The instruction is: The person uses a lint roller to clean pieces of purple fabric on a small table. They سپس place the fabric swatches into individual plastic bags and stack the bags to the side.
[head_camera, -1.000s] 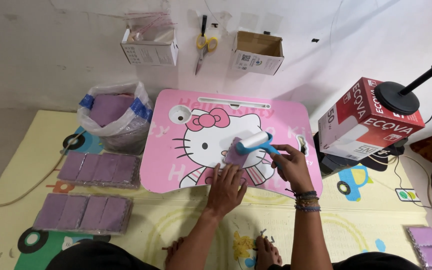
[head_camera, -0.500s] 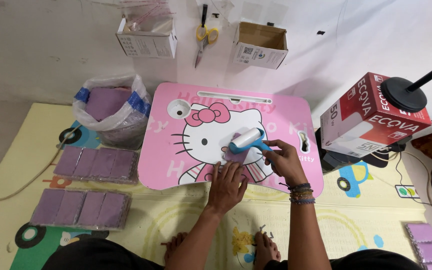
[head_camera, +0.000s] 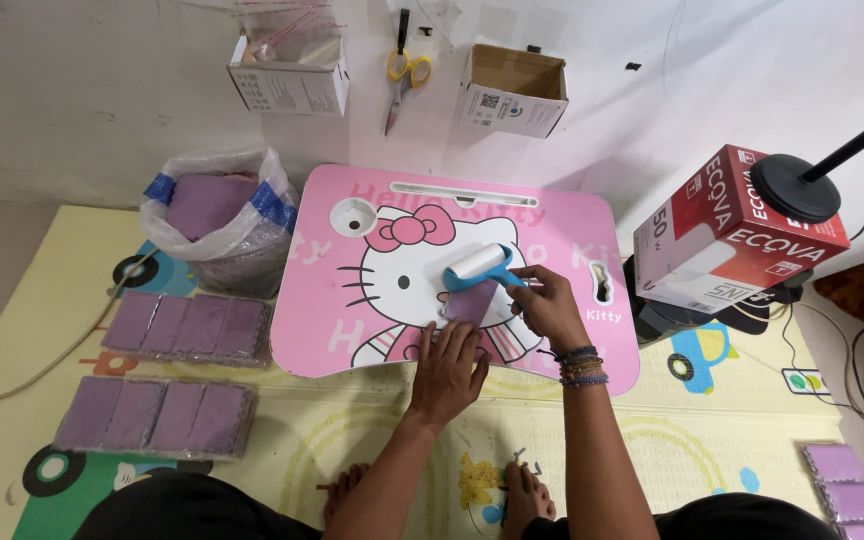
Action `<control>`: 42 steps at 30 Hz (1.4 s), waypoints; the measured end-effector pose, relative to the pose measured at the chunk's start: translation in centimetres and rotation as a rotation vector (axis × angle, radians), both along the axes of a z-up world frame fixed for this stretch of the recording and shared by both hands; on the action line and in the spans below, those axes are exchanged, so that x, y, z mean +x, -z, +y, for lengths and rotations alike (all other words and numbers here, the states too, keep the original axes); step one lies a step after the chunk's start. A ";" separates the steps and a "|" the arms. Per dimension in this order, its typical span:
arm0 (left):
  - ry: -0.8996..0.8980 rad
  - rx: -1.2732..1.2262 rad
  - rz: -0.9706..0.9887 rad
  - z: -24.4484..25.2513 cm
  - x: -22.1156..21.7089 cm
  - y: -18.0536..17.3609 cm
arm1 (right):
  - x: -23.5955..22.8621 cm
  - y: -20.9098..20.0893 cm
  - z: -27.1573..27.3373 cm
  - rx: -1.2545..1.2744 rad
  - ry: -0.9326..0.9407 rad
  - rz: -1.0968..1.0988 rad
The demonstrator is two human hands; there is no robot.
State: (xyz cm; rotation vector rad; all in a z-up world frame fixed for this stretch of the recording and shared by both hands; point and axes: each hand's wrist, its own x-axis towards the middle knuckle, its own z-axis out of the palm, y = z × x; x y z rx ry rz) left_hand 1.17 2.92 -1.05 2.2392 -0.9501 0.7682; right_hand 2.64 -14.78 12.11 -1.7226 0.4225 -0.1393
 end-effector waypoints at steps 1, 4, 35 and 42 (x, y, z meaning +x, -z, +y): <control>0.000 -0.001 -0.002 0.0 0.0 0.1 | 0.3 0.4 -0.1 -0.001 0.000 -0.002; 0.007 0.012 0.010 0.0 0.1 0.2 | 1.0 1.0 -0.2 -0.014 -0.011 -0.018; 0.385 0.041 0.070 0.1 -4.3 -1.5 | -1.6 -2.1 0.6 -0.187 -0.299 0.161; 0.212 -0.044 -0.065 -0.6 -3.3 1.0 | -0.7 1.4 1.2 -0.036 -0.257 -0.043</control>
